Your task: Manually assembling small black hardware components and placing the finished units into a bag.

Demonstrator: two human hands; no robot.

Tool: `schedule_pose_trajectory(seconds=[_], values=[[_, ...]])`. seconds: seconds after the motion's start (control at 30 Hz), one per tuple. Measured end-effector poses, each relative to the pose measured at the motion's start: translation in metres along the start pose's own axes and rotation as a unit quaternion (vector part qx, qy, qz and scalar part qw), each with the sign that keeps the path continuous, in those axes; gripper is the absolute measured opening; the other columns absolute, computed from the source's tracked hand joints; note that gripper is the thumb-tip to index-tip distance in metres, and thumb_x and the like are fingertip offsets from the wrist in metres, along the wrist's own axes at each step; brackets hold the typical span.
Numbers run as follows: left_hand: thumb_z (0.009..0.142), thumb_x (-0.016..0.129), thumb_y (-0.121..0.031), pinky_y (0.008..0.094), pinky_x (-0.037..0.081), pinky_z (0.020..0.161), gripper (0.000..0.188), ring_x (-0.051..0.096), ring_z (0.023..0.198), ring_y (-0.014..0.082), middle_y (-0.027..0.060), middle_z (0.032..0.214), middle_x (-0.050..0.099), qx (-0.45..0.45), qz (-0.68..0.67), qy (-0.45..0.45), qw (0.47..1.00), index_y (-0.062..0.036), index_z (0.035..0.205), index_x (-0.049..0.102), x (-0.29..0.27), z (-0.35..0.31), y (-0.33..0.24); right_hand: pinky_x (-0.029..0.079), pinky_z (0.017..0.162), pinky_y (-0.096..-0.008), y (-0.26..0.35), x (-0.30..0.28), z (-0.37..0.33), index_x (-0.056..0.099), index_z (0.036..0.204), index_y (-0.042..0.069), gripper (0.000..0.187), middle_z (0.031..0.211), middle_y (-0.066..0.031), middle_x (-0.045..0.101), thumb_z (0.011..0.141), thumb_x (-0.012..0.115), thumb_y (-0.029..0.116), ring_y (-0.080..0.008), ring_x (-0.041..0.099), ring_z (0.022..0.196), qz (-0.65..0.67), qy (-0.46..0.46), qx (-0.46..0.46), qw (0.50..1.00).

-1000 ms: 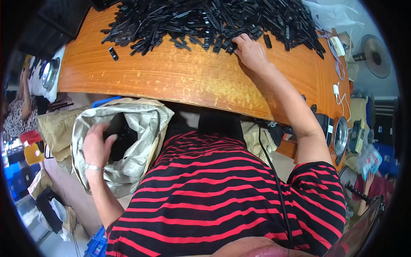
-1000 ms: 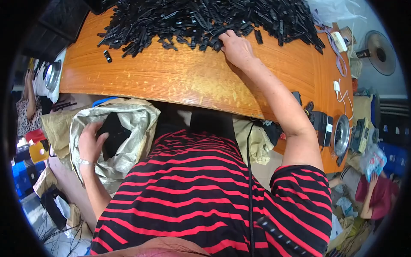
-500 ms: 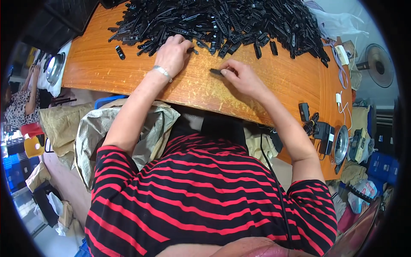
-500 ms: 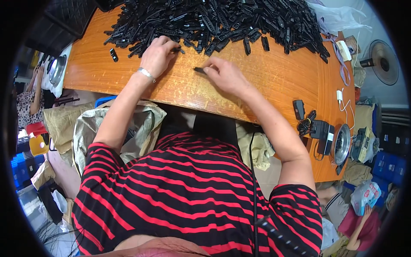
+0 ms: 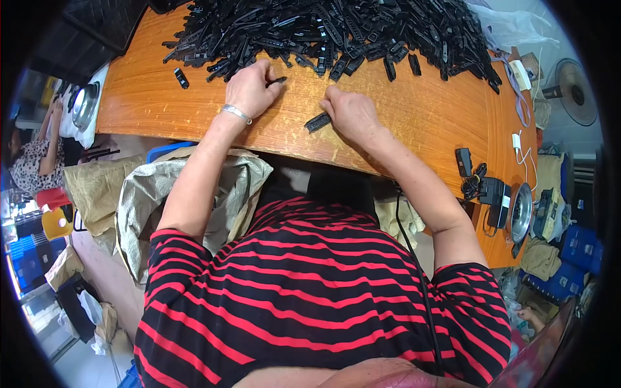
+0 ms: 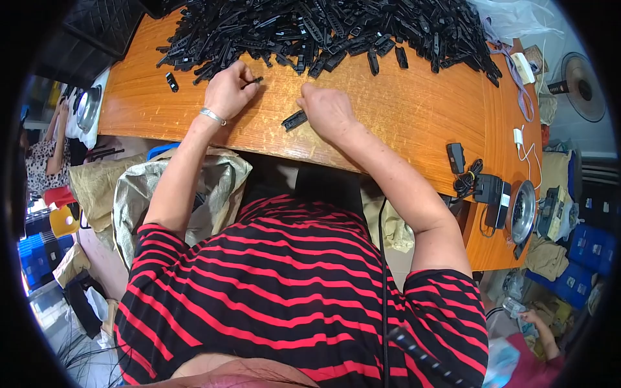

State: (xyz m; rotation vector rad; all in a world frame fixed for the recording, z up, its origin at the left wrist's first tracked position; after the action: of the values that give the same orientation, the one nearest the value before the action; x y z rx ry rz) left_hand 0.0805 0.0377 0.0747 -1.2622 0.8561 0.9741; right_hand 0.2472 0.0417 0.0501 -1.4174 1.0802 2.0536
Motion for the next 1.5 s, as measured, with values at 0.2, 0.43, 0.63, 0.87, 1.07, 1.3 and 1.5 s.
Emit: schedule_pose_trajectory(seconds=[0.2,0.43,0.63,0.87,1.07,1.3,1.5], values=[[0.079,0.077,-0.015,0.0232,0.054,0.051,0.04,0.061,0.061,0.0112,0.004,0.078,0.059,-0.213,-0.613,0.011,0.761,-0.0003,0.103,0.049,0.04,-0.025,0.003,0.05,0.059,-0.0386,0.02,-0.038,-0.005,0.058,0.099,0.004,0.025,0.07,-0.0128,0.064,0.088,0.063,0.026,-0.0277,0.064,0.065,0.118,-0.051,0.002,0.992],[0.085,0.072,-0.019,0.0233,0.055,0.056,0.041,0.064,0.066,0.0144,0.0077,0.086,0.062,-0.207,-0.707,0.033,0.675,0.0004,0.111,0.048,0.058,-0.042,-0.032,0.048,0.051,-0.0239,0.003,-0.033,-0.011,0.059,0.104,0.001,0.02,0.07,-0.0036,0.062,0.089,0.064,0.014,-0.0085,0.059,0.057,0.318,-0.011,0.077,0.945],[0.069,0.079,-0.019,0.0374,0.048,0.076,0.039,0.059,0.09,0.0261,0.0086,0.091,0.06,-0.016,-0.232,-0.032,0.972,-0.0067,0.102,0.061,0.029,-0.059,-0.058,0.042,0.045,-0.0186,-0.058,-0.043,-0.031,0.059,0.102,0.002,0.018,0.072,0.0004,0.06,0.095,0.057,0.018,-0.0038,0.053,0.052,0.434,-0.026,0.219,0.873],[0.071,0.075,-0.012,0.041,0.047,0.08,0.028,0.055,0.096,0.0311,0.011,0.093,0.058,0.054,-0.112,-0.044,0.991,-0.0091,0.097,0.065,0.036,-0.047,-0.064,0.044,0.048,-0.0174,-0.042,-0.015,-0.04,0.06,0.101,0.003,0.017,0.072,0.0016,0.059,0.094,0.059,0.018,-0.0041,0.055,0.055,0.529,0.046,0.217,0.819],[0.077,0.071,-0.005,0.0307,0.05,0.075,0.037,0.061,0.086,0.0212,0.0109,0.099,0.061,0.017,-0.32,-0.02,0.947,-0.0059,0.114,0.063,0.037,-0.021,-0.028,0.047,0.047,-0.019,-0.034,-0.001,-0.03,0.06,0.102,0.0,0.017,0.068,-0.0013,0.06,0.093,0.06,0.015,-0.0056,0.056,0.054,0.518,0.076,0.21,0.826],[0.088,0.064,-0.006,0.0181,0.046,0.066,0.026,0.056,0.073,0.0069,0.0014,0.089,0.061,-0.133,-0.636,0.126,0.75,-0.0027,0.113,0.062,0.058,-0.024,-0.031,0.047,0.048,-0.0202,-0.031,-0.004,-0.011,0.059,0.093,0.0,0.017,0.065,-0.0012,0.059,0.09,0.064,0.016,-0.0065,0.056,0.053,0.472,0.085,0.21,0.852],[0.085,0.069,-0.01,0.0187,0.044,0.055,0.012,0.053,0.06,0.006,-0.0006,0.071,0.059,-0.15,-0.537,0.053,0.829,-0.0025,0.09,0.061,0.066,-0.016,-0.017,0.046,0.046,-0.0202,-0.041,0.016,0.001,0.059,0.085,0.001,0.02,0.063,-0.0011,0.058,0.087,0.069,0.018,-0.0065,0.056,0.053,0.403,0.085,0.218,0.885]])
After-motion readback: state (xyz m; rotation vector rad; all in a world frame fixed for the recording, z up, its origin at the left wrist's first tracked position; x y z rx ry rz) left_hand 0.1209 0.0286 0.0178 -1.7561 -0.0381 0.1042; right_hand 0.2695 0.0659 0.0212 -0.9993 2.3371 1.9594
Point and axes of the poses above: each hand's wrist, its own z-axis towards the middle knuckle, its own x-axis out of the palm, y = z × x, the point moved 10 cm from there along z, towards the middle knuckle
